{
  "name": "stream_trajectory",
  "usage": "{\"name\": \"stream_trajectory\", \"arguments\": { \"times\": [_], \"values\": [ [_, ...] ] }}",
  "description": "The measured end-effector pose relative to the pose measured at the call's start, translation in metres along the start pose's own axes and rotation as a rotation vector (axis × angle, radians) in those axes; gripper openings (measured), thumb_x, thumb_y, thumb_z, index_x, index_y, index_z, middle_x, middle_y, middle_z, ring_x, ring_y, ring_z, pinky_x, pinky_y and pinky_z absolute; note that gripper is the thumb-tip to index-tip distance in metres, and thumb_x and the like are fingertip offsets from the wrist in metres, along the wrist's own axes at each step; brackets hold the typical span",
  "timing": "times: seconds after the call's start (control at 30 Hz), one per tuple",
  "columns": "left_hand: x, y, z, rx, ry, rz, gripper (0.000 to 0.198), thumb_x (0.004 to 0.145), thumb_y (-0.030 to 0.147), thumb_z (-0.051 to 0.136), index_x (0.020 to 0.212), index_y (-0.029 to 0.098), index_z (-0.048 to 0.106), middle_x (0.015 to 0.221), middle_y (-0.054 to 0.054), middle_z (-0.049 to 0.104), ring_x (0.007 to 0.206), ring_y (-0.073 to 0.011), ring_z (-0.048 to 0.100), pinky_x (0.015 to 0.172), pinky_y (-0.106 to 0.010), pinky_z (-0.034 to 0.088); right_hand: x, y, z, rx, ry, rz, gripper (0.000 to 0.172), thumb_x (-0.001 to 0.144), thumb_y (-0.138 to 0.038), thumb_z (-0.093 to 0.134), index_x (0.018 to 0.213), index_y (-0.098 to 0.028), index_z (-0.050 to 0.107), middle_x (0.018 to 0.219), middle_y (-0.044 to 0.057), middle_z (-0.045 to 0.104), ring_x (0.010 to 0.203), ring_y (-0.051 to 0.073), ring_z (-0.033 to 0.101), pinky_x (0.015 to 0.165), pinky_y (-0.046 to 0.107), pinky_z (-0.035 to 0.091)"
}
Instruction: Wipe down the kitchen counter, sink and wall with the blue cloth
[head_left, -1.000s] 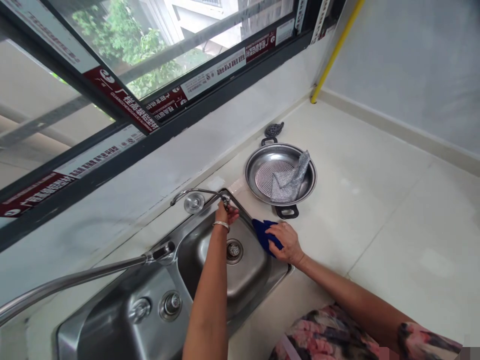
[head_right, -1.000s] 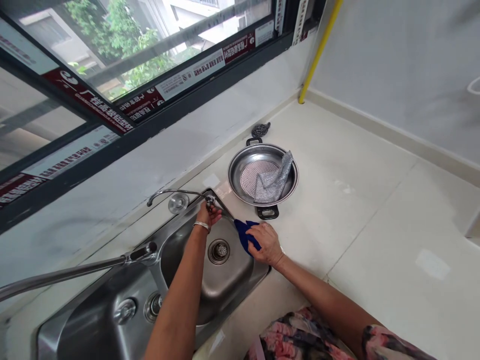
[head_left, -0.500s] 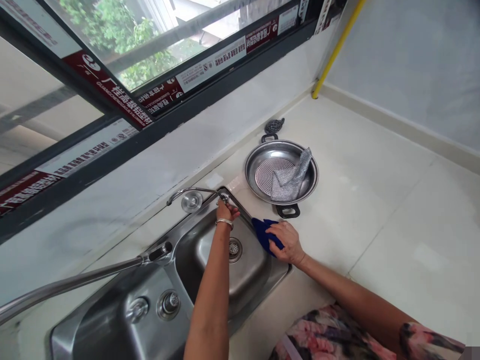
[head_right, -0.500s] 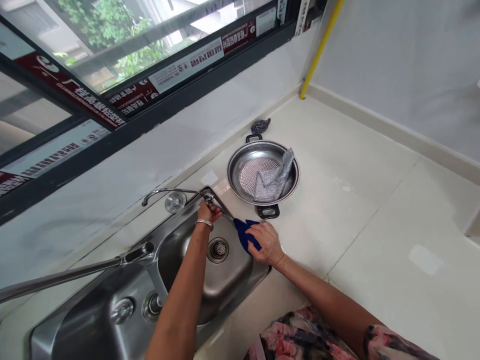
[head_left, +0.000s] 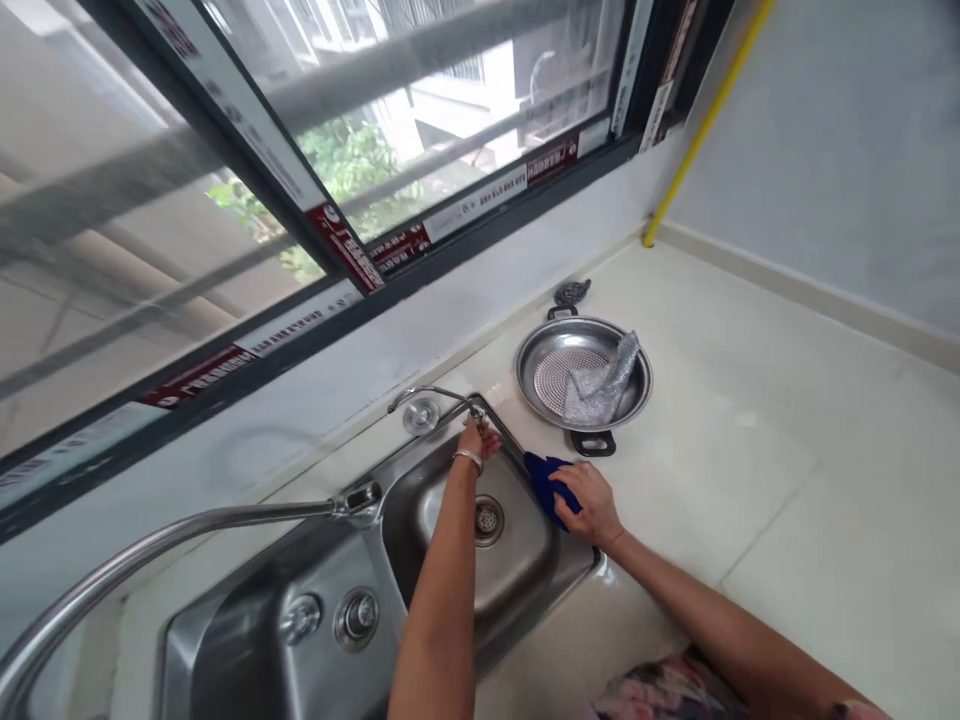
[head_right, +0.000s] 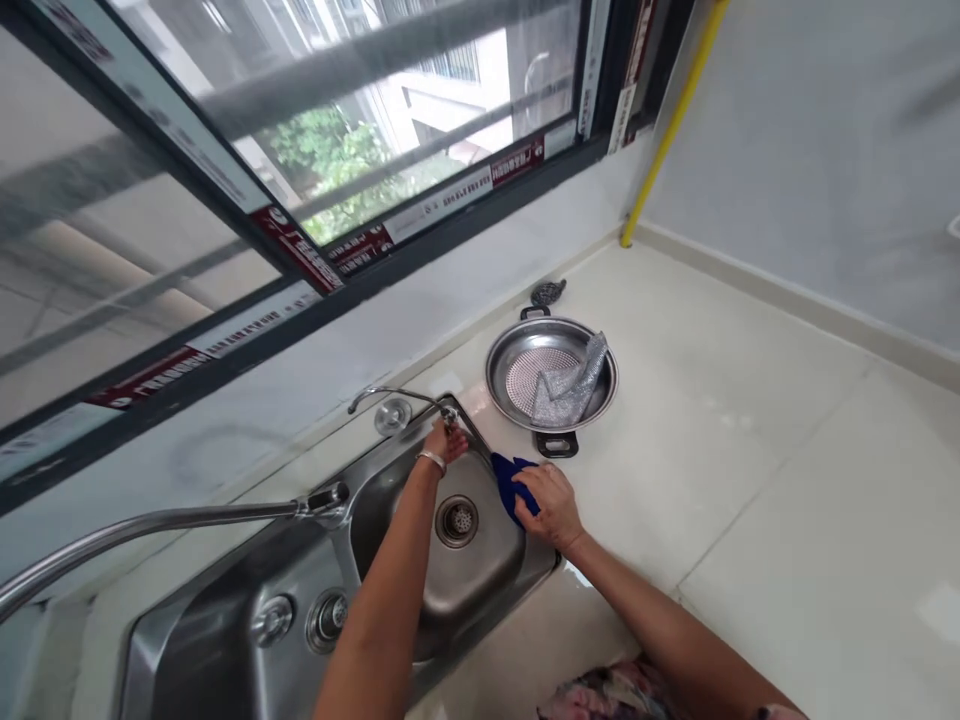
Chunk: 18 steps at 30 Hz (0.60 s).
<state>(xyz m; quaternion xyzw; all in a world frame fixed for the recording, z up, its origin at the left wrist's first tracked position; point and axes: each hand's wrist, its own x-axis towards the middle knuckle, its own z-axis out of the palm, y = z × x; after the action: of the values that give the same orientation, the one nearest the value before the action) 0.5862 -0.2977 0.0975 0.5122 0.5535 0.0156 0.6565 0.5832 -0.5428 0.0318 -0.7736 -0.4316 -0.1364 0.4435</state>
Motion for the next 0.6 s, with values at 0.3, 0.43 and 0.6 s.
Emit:
{"name": "stream_trajectory", "arguments": {
  "times": [0.3,0.43,0.6],
  "values": [
    [-0.092,0.038,-0.069,0.68,0.317,1.018,0.046,0.095,0.024,0.049,0.138,0.014,0.063,0.145,-0.018,0.064,0.143,-0.0279,0.051,0.128,-0.048,0.032,-0.004,0.004,0.005,0.028,-0.025,0.04,0.025,0.088,-0.022,0.059,0.11,-0.022,0.071,0.104,0.009,0.074,0.098,0.027,0.064,0.094,0.043,0.05],
    [-0.094,0.075,-0.084,1.058,0.636,1.022,0.06,0.096,0.025,0.046,0.15,-0.002,0.049,0.156,-0.028,0.051,0.151,-0.0357,0.042,0.129,-0.052,0.027,-0.002,0.004,0.005,0.015,-0.023,0.032,0.026,0.087,-0.021,0.06,0.11,-0.02,0.071,0.103,0.009,0.074,0.097,0.027,0.063,0.093,0.042,0.049],
    [-0.112,0.084,-0.083,1.319,0.535,0.675,0.051,0.104,0.034,0.034,0.139,0.014,0.066,0.128,-0.022,0.074,0.122,-0.0326,0.068,0.11,-0.046,0.049,-0.003,0.007,0.008,0.002,-0.049,0.041,0.026,0.086,-0.023,0.06,0.108,-0.02,0.072,0.103,0.01,0.074,0.097,0.027,0.063,0.092,0.041,0.048]
  ]
}}
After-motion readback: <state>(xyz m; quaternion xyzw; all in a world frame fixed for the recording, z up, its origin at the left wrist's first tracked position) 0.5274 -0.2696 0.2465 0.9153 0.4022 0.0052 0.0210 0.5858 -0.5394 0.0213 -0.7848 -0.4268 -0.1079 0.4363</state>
